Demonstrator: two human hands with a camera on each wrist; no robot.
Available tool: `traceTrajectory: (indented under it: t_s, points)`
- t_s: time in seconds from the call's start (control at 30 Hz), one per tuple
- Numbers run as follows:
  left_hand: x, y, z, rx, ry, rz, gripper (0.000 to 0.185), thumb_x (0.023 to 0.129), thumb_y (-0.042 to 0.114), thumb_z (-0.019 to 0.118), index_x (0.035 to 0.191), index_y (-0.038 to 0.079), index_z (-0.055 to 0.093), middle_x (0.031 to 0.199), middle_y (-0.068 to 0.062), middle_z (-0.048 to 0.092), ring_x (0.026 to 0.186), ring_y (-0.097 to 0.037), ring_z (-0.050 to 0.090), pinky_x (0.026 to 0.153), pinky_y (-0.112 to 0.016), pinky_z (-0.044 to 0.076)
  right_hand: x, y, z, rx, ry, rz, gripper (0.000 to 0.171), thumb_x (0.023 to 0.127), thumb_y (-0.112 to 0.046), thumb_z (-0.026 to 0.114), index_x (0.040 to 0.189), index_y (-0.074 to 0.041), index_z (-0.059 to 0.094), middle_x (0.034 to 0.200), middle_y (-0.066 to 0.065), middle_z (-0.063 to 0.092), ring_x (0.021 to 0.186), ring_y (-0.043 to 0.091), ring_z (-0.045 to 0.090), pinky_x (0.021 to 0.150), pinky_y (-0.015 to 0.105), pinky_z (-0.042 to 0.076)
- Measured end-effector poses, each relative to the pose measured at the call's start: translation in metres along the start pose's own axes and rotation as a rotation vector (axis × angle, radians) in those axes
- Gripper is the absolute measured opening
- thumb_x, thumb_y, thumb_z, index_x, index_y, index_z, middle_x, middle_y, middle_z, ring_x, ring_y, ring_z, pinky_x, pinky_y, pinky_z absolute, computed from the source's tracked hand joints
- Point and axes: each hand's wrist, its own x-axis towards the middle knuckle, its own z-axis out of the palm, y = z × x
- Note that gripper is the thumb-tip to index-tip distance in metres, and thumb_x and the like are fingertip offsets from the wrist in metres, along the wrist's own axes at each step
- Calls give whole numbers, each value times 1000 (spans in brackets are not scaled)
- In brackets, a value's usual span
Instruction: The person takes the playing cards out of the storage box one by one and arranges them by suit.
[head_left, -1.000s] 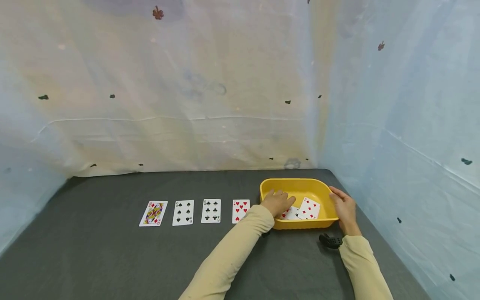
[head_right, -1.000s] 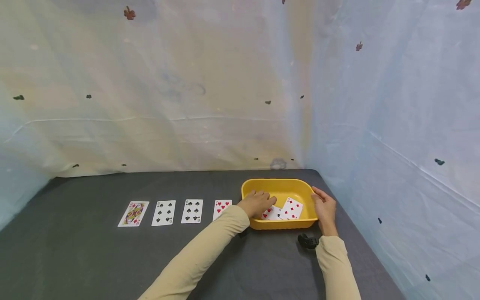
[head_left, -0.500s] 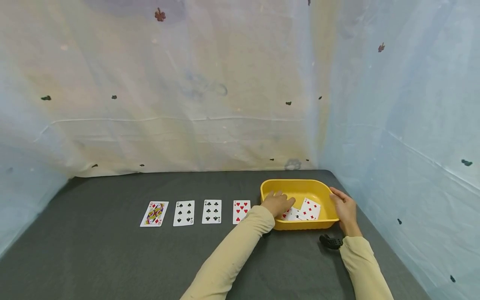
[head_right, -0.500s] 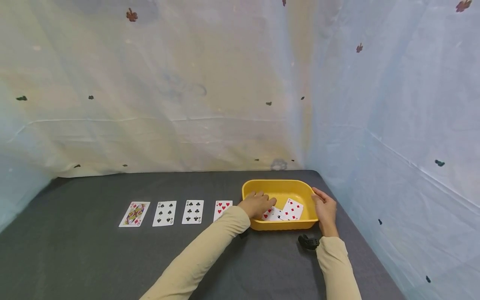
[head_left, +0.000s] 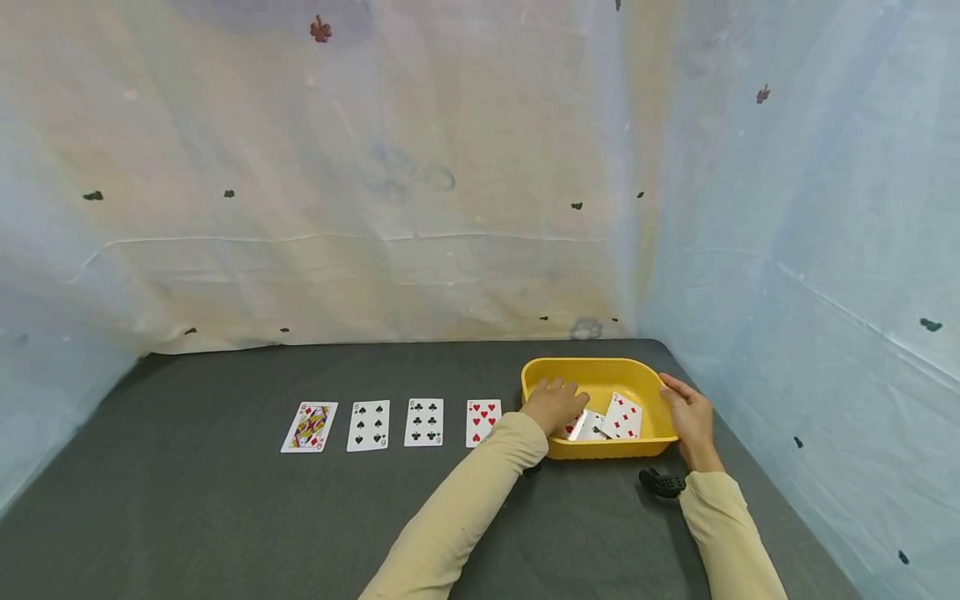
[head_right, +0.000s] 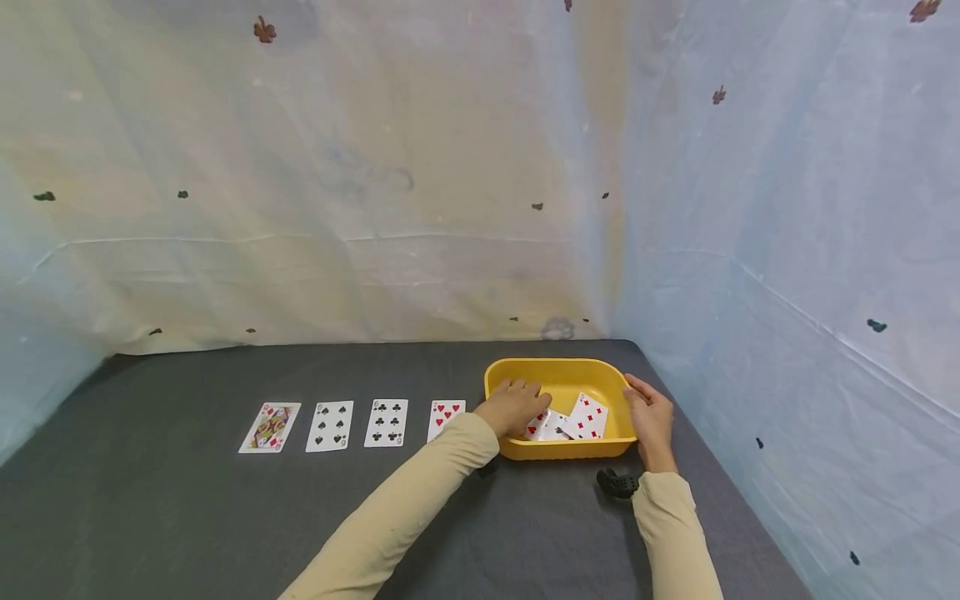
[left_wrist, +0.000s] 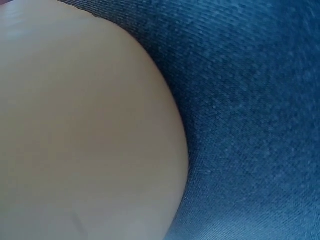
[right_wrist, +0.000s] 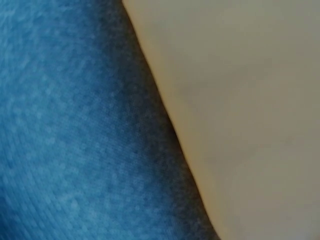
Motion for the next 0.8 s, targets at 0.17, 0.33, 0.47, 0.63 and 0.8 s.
traceTrajectory:
  t_s: [0.17,0.33,0.47,0.63,0.8]
  points:
    - [-1,0,0,9,43,8,43,90,25,72,129,25,53,130,2,51,121,-20,47,104,-40,34,0,0,0,-1,-1,3,41,103,-21,47,140,-4,51,142,19,46,87,1,54,70,14,49]
    - [-2,-1,-1,47,71,25,40,96,22,63,134,25,50,130,1,50,119,-20,46,102,-38,35,0,0,0,0,-7,2,41,103,-22,47,140,-4,50,141,20,46,86,1,55,70,15,50]
    - [-1,-2,1,63,113,34,35,98,22,60,131,25,49,125,1,51,116,-20,47,101,-39,36,-1,0,0,-5,-11,6,42,103,-23,47,141,-4,50,141,21,46,85,0,55,70,16,50]
    - [-1,-3,1,77,121,42,43,95,27,64,134,28,47,125,2,51,115,-19,47,101,-39,36,-1,0,0,-10,-10,6,42,104,-23,47,141,-4,50,140,22,46,82,0,56,68,18,51]
    - [-2,-4,-2,79,106,63,43,93,35,65,131,27,47,121,2,52,112,-19,47,100,-40,36,-1,0,0,-6,-6,-1,42,103,-22,47,140,-3,50,140,22,46,80,-2,56,68,17,51]
